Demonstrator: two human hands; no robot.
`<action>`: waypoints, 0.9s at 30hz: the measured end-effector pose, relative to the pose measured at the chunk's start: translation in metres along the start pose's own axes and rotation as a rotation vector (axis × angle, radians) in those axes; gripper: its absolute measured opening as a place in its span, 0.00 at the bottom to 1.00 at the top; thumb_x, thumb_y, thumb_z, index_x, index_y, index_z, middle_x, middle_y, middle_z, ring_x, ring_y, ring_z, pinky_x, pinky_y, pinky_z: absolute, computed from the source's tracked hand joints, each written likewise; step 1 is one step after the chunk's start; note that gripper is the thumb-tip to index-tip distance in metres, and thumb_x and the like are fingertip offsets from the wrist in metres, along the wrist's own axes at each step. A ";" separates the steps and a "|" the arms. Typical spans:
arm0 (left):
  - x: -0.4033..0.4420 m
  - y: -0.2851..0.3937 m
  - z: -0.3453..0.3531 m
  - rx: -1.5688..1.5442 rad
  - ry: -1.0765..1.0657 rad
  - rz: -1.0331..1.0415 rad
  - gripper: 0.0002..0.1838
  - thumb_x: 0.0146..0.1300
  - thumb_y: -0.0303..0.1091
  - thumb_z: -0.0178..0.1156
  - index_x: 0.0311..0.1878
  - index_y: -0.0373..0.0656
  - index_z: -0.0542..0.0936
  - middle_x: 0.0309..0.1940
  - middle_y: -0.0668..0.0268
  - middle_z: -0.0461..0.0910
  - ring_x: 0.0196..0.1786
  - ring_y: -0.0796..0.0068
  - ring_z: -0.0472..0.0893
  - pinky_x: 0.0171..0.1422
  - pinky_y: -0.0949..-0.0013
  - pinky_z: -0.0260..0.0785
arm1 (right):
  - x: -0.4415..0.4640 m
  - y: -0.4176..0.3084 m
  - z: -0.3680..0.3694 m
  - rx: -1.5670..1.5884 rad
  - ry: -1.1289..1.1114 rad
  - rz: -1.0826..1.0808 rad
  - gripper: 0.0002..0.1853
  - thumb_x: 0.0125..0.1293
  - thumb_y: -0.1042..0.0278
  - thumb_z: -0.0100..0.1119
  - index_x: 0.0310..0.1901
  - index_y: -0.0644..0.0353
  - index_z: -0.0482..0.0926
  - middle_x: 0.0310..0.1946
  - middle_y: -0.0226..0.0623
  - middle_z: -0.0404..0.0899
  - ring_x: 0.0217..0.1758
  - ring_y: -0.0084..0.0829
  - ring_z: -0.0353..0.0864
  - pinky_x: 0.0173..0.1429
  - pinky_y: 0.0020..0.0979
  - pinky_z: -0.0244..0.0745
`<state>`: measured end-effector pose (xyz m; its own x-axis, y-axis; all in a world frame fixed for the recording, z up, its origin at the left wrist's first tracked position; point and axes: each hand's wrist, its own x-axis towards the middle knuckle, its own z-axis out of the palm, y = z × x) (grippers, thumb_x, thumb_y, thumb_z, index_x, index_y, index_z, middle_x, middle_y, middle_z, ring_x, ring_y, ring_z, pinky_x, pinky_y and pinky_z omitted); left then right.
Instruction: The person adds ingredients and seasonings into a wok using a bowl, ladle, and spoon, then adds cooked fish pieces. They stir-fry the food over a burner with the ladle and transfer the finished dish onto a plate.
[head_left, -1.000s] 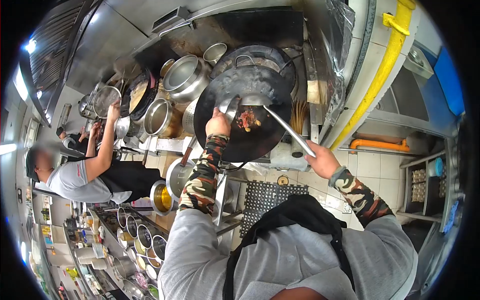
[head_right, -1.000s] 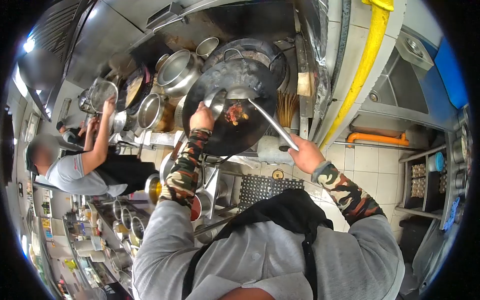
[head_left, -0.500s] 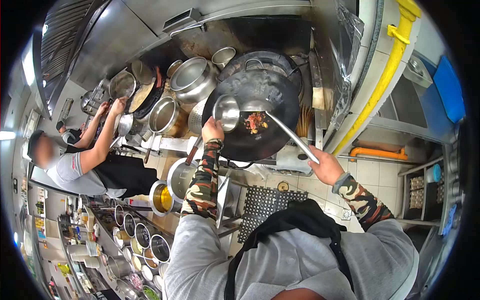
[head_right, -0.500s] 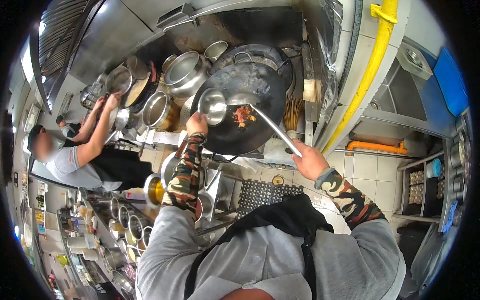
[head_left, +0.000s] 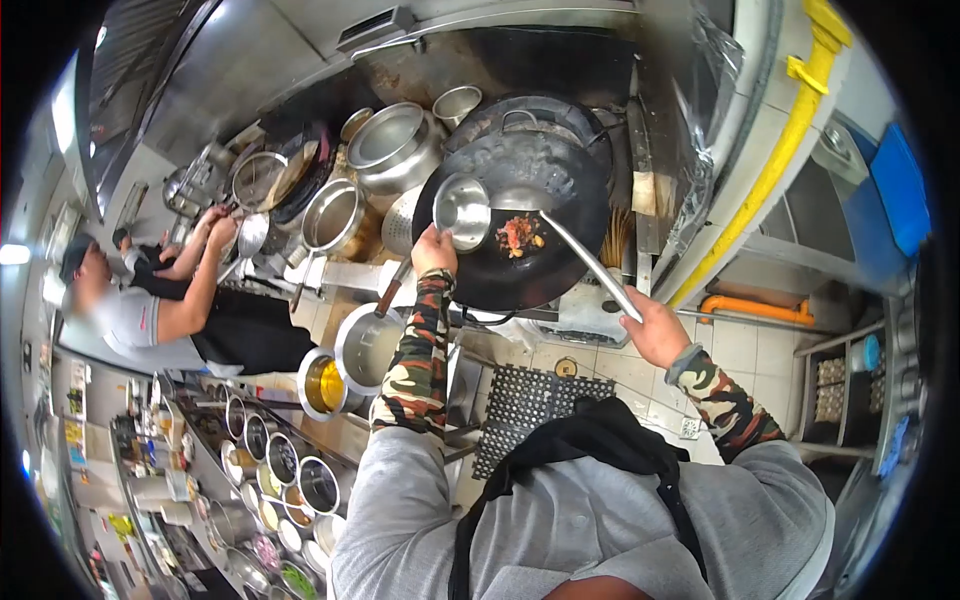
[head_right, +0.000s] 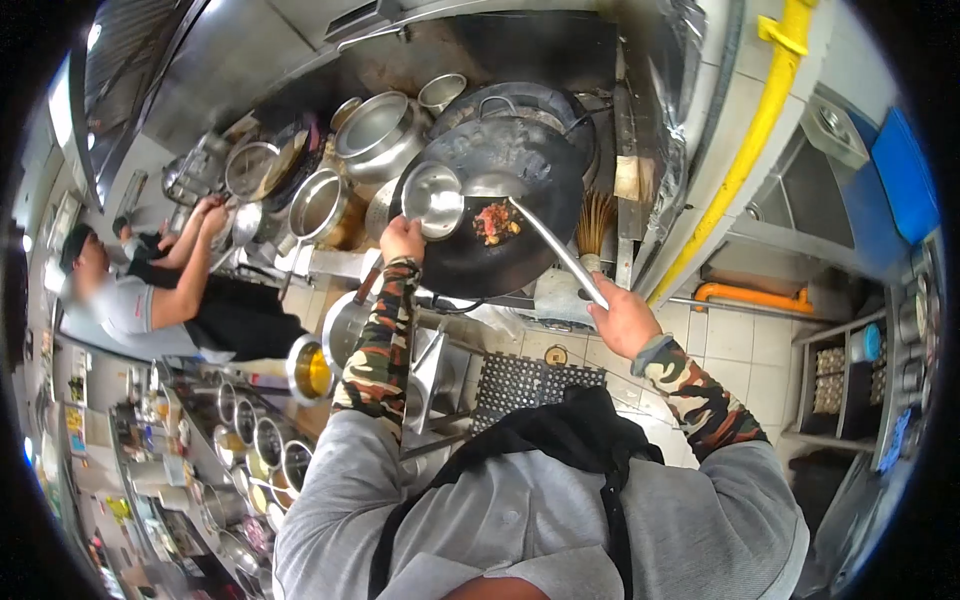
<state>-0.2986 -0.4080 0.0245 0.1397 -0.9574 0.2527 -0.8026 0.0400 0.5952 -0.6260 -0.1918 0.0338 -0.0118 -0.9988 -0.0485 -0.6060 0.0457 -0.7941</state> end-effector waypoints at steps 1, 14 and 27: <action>0.000 -0.012 0.001 -0.012 0.073 -0.019 0.14 0.62 0.38 0.59 0.42 0.35 0.80 0.32 0.48 0.82 0.41 0.45 0.81 0.47 0.53 0.72 | 0.002 0.006 0.005 -0.016 -0.021 -0.017 0.25 0.62 0.70 0.56 0.62 0.63 0.69 0.52 0.58 0.76 0.55 0.55 0.75 0.60 0.41 0.71; -0.466 -0.204 -0.243 0.381 0.442 -0.791 0.15 0.49 0.35 0.70 0.39 0.40 0.80 0.32 0.58 0.82 0.34 0.59 0.82 0.39 0.59 0.76 | -0.006 -0.102 0.087 0.690 -0.989 0.236 0.22 0.66 0.77 0.52 0.62 0.58 0.67 0.22 0.26 0.66 0.14 0.17 0.64 0.15 0.21 0.59; -0.854 -0.183 -0.206 -0.723 2.335 -1.379 0.18 0.64 0.39 0.55 0.44 0.29 0.74 0.35 0.58 0.80 0.38 0.67 0.83 0.38 0.77 0.81 | 0.018 -0.352 0.411 0.259 -1.271 -0.326 0.11 0.65 0.71 0.55 0.48 0.63 0.75 0.17 0.29 0.70 0.12 0.21 0.68 0.13 0.27 0.62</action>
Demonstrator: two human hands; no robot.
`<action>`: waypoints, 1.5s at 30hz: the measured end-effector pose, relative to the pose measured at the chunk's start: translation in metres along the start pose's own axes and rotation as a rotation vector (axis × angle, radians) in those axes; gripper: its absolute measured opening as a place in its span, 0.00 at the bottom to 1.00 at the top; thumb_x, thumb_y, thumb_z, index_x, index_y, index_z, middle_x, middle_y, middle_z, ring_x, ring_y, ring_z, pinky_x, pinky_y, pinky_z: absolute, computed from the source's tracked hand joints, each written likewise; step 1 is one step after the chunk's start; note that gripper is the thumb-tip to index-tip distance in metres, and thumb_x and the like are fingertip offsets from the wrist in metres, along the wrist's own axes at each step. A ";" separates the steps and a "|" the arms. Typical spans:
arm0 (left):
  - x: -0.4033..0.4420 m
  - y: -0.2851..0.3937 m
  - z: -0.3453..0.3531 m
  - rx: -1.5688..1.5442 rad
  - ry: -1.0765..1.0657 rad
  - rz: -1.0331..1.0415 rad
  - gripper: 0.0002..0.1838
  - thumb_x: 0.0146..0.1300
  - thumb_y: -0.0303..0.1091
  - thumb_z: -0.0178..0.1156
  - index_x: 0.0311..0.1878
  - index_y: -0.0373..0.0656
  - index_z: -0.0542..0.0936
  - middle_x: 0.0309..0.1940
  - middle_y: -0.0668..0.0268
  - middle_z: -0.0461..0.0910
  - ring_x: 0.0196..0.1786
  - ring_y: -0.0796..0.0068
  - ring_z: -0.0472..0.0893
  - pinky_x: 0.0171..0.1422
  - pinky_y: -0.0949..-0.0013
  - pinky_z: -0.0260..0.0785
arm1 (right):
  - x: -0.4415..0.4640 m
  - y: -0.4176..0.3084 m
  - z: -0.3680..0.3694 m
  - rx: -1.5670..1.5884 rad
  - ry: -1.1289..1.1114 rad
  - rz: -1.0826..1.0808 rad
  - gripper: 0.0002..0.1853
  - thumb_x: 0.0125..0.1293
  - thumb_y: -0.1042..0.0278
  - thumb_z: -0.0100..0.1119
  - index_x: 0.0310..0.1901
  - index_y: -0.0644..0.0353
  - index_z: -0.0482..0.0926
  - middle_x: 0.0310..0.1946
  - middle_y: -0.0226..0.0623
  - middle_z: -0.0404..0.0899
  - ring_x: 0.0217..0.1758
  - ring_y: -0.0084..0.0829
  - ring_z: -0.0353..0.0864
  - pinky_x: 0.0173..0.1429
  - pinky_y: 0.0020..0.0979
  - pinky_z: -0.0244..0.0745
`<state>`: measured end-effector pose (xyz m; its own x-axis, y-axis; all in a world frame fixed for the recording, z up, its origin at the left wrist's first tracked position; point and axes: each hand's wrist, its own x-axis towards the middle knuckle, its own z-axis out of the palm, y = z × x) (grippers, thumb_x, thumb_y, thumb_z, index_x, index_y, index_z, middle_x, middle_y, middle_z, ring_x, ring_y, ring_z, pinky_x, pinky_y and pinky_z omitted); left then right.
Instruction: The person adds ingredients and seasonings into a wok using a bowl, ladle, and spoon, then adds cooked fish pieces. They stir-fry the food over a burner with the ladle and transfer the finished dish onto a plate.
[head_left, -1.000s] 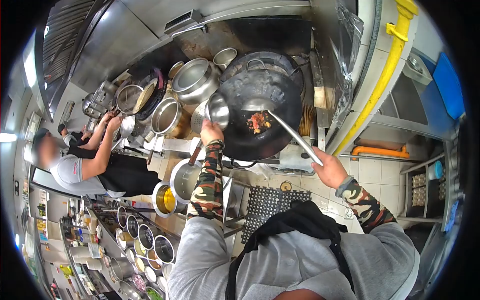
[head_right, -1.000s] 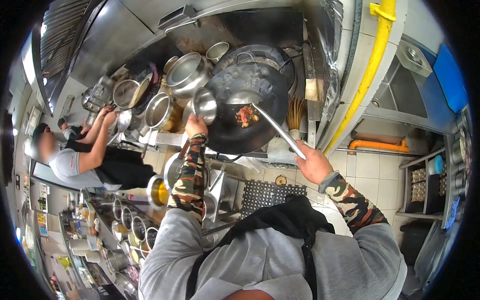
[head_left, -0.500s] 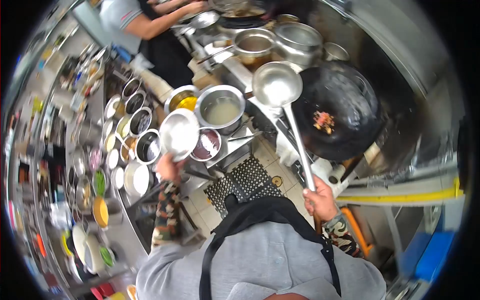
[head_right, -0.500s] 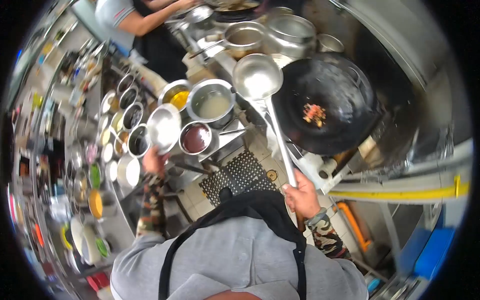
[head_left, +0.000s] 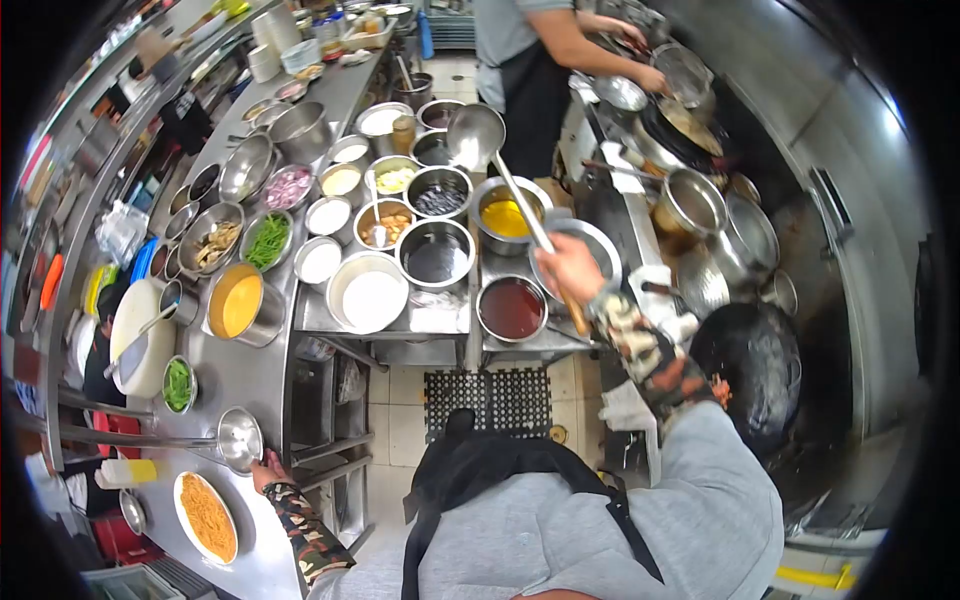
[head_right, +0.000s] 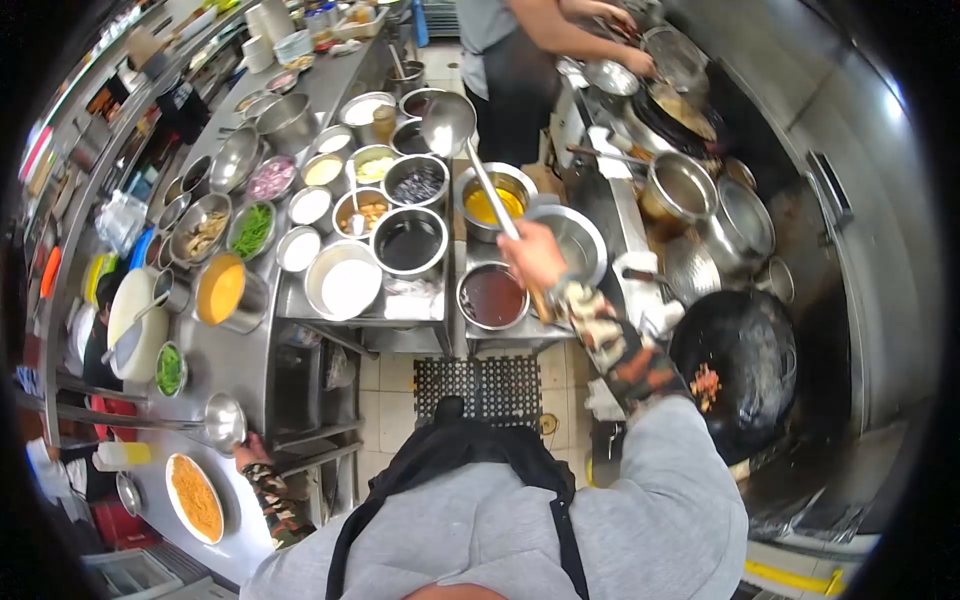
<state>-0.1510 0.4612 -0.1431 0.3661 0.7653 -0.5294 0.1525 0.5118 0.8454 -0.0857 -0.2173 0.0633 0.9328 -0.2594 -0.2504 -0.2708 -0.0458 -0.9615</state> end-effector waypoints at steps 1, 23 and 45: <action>0.007 0.000 0.000 0.010 -0.006 -0.004 0.19 0.65 0.40 0.55 0.45 0.29 0.73 0.36 0.57 0.80 0.39 0.67 0.83 0.39 0.76 0.81 | 0.045 -0.008 0.012 -0.010 0.032 -0.042 0.10 0.65 0.70 0.55 0.45 0.63 0.76 0.17 0.30 0.71 0.12 0.21 0.69 0.13 0.28 0.63; -0.122 0.040 0.123 0.339 -0.533 0.298 0.22 0.71 0.50 0.51 0.24 0.46 0.68 0.12 0.68 0.70 0.10 0.79 0.68 0.12 0.77 0.61 | 0.279 -0.059 0.066 0.218 0.094 0.232 0.11 0.67 0.67 0.53 0.26 0.60 0.72 0.16 0.28 0.69 0.13 0.21 0.66 0.16 0.26 0.63; -0.602 -0.221 0.190 0.380 -2.869 1.130 0.14 0.59 0.32 0.64 0.48 0.40 0.77 0.40 0.63 0.79 0.43 0.64 0.80 0.49 0.64 0.73 | -0.434 0.042 -0.135 0.653 0.761 0.440 0.26 0.68 0.73 0.52 0.67 0.59 0.64 0.22 0.24 0.66 0.10 0.15 0.60 0.11 0.22 0.55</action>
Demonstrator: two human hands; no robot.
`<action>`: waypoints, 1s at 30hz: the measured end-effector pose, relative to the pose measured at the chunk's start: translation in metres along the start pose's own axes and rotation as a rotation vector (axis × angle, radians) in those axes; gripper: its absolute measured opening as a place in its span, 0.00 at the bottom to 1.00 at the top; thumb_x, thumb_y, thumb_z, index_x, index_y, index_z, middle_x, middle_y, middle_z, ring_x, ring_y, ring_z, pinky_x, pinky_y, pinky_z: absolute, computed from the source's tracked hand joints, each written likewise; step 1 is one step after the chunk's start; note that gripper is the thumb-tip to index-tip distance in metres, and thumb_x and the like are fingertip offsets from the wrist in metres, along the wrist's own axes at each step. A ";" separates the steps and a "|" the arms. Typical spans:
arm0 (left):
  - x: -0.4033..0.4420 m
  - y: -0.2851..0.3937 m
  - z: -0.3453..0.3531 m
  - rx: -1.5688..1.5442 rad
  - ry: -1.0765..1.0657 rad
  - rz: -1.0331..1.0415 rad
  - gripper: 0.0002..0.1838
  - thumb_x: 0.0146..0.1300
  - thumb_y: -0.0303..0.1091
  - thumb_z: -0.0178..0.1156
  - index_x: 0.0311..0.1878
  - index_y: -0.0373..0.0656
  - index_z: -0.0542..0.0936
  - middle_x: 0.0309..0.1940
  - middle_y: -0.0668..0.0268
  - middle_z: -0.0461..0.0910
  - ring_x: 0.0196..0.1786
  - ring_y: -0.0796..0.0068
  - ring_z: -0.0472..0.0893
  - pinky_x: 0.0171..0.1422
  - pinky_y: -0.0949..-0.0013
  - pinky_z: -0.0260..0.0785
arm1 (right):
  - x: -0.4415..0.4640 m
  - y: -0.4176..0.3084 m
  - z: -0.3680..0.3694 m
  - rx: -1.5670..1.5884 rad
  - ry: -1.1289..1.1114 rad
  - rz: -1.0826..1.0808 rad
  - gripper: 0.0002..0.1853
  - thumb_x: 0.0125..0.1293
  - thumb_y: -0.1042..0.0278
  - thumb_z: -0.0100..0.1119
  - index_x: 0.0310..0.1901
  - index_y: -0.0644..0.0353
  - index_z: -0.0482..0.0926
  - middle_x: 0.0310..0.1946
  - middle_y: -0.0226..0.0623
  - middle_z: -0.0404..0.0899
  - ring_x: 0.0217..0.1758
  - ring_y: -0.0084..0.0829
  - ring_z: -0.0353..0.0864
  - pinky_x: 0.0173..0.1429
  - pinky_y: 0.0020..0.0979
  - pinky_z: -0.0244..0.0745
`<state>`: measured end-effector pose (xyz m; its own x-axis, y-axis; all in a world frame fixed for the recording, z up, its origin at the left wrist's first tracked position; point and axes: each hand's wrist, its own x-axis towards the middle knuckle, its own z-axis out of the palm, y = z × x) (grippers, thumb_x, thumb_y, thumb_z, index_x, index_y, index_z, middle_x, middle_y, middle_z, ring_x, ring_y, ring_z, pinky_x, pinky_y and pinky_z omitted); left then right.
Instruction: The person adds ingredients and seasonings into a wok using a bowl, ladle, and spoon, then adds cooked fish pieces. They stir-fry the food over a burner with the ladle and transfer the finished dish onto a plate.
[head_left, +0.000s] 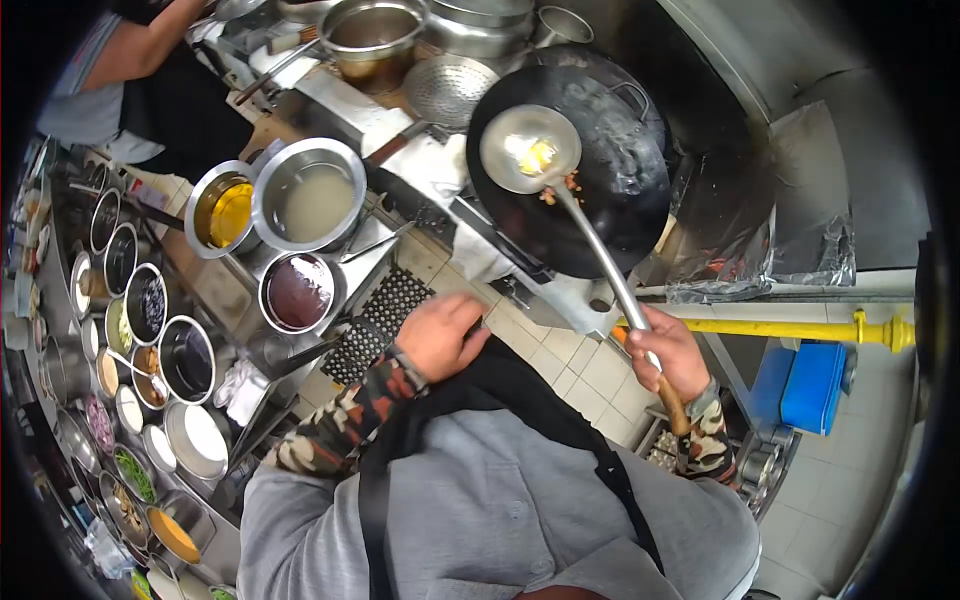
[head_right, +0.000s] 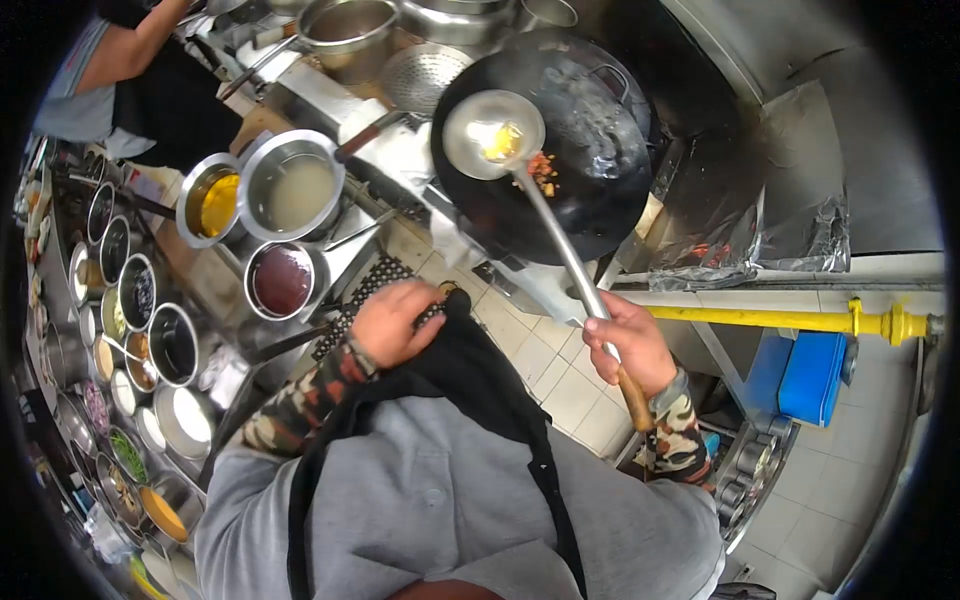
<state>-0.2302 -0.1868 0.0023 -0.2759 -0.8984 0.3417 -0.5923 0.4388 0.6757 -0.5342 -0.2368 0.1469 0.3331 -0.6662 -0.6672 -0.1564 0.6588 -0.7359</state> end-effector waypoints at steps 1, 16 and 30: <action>0.027 -0.001 0.010 0.105 0.084 0.086 0.16 0.58 0.34 0.64 0.48 0.41 0.77 0.42 0.62 0.79 0.45 0.61 0.79 0.51 0.62 0.73 | 0.002 0.005 -0.017 0.017 0.003 0.005 0.26 0.68 0.73 0.52 0.67 0.59 0.64 0.22 0.24 0.66 0.10 0.15 0.60 0.11 0.22 0.55; 0.281 -0.017 0.143 0.417 -0.181 0.254 0.18 0.60 0.48 0.58 0.23 0.44 0.78 0.22 0.60 0.80 0.28 0.58 0.81 0.35 0.57 0.73 | 0.135 0.007 -0.189 -0.631 0.660 -0.483 0.28 0.56 0.70 0.62 0.59 0.71 0.71 0.49 0.58 0.79 0.53 0.49 0.80 0.58 0.35 0.72; 0.239 -0.033 0.131 0.049 0.059 0.172 0.13 0.54 0.38 0.65 0.31 0.39 0.75 0.37 0.56 0.75 0.38 0.53 0.76 0.39 0.56 0.69 | 0.207 0.004 -0.228 -0.858 0.640 -0.552 0.26 0.59 0.70 0.58 0.61 0.64 0.71 0.36 0.51 0.81 0.36 0.46 0.83 0.43 0.36 0.78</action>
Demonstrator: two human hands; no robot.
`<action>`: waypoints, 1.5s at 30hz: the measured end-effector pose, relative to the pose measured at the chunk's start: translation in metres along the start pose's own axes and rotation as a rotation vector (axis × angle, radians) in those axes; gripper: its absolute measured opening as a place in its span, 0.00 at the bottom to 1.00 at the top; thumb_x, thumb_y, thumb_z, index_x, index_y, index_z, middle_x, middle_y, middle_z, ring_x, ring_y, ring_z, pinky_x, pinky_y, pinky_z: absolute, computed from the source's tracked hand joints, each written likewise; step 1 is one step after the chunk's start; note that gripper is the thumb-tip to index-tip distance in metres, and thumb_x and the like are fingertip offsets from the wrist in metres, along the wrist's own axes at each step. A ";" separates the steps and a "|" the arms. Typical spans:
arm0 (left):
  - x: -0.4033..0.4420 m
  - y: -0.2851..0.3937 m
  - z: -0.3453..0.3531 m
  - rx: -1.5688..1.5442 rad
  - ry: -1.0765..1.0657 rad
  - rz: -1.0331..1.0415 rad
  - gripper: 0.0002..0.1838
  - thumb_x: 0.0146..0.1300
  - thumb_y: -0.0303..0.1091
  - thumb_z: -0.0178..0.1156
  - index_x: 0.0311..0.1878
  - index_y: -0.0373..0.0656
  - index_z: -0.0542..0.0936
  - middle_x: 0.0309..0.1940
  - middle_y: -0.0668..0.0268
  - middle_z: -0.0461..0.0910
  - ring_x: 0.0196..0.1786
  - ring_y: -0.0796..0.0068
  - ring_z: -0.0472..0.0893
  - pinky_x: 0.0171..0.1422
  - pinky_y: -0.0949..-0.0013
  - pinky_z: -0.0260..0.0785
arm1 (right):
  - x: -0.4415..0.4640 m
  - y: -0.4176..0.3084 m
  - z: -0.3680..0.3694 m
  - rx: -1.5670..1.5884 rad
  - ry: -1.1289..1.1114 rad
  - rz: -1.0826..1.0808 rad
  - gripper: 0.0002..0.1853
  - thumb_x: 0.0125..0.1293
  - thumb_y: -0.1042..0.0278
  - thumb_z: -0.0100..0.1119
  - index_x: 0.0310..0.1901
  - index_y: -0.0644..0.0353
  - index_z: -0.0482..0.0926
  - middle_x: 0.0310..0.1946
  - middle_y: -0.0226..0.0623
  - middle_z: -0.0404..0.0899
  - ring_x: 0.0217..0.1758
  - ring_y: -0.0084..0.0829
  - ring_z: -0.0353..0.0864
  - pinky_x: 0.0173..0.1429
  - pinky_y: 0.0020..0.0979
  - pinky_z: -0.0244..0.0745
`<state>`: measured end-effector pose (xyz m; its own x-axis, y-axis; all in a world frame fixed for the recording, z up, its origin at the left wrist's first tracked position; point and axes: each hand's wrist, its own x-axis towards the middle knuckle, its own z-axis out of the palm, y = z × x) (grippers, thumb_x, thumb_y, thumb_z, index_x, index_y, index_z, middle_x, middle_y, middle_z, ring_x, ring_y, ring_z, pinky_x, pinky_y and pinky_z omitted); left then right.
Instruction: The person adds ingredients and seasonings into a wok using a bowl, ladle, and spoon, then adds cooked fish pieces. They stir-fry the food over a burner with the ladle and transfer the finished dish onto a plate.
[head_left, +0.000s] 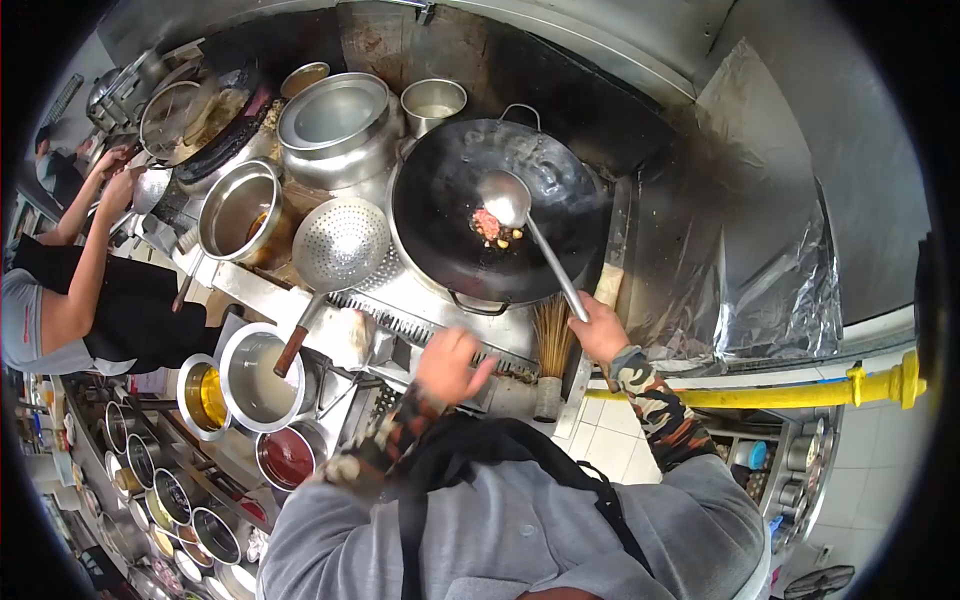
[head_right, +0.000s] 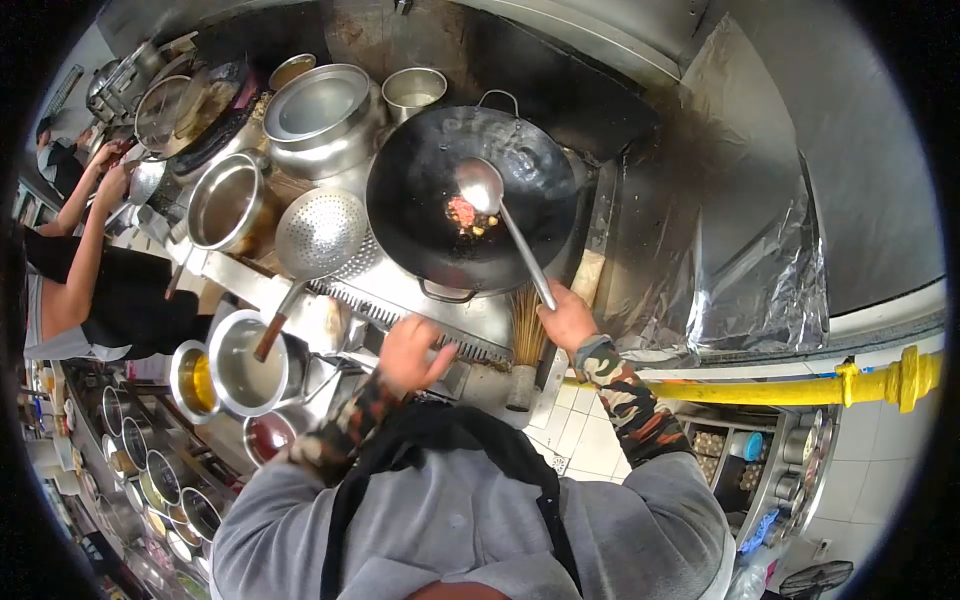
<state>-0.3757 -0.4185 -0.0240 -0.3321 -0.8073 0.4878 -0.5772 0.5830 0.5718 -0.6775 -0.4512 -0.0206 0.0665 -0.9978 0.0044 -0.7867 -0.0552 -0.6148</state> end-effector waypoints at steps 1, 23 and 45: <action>-0.033 -0.003 -0.008 -0.011 -0.057 -0.063 0.13 0.55 0.40 0.65 0.30 0.40 0.75 0.33 0.56 0.75 0.35 0.52 0.76 0.38 0.56 0.69 | -0.001 -0.022 -0.007 0.001 -0.031 0.152 0.26 0.58 0.69 0.56 0.60 0.61 0.71 0.45 0.54 0.80 0.53 0.54 0.78 0.57 0.40 0.73; -0.234 -0.090 0.164 -1.747 -0.343 -1.763 0.13 0.63 0.35 0.50 0.43 0.35 0.75 0.42 0.55 0.79 0.43 0.57 0.81 0.55 0.52 0.75 | -0.001 -0.038 -0.011 -0.292 -0.058 0.155 0.30 0.59 0.70 0.51 0.66 0.56 0.66 0.39 0.61 0.79 0.45 0.57 0.80 0.53 0.49 0.74; -0.267 -0.030 -0.082 -0.930 0.176 -1.496 0.12 0.63 0.28 0.53 0.48 0.37 0.75 0.28 0.61 0.80 0.26 0.68 0.81 0.29 0.70 0.73 | -0.039 -0.020 -0.006 -0.095 0.077 -0.072 0.29 0.56 0.73 0.61 0.62 0.64 0.69 0.35 0.47 0.81 0.37 0.39 0.82 0.46 0.36 0.76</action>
<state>-0.2082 -0.2135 -0.1171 0.1458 -0.6660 -0.7316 0.3123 -0.6707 0.6728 -0.6683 -0.4112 -0.0038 0.0805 -0.9909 0.1082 -0.8364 -0.1262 -0.5334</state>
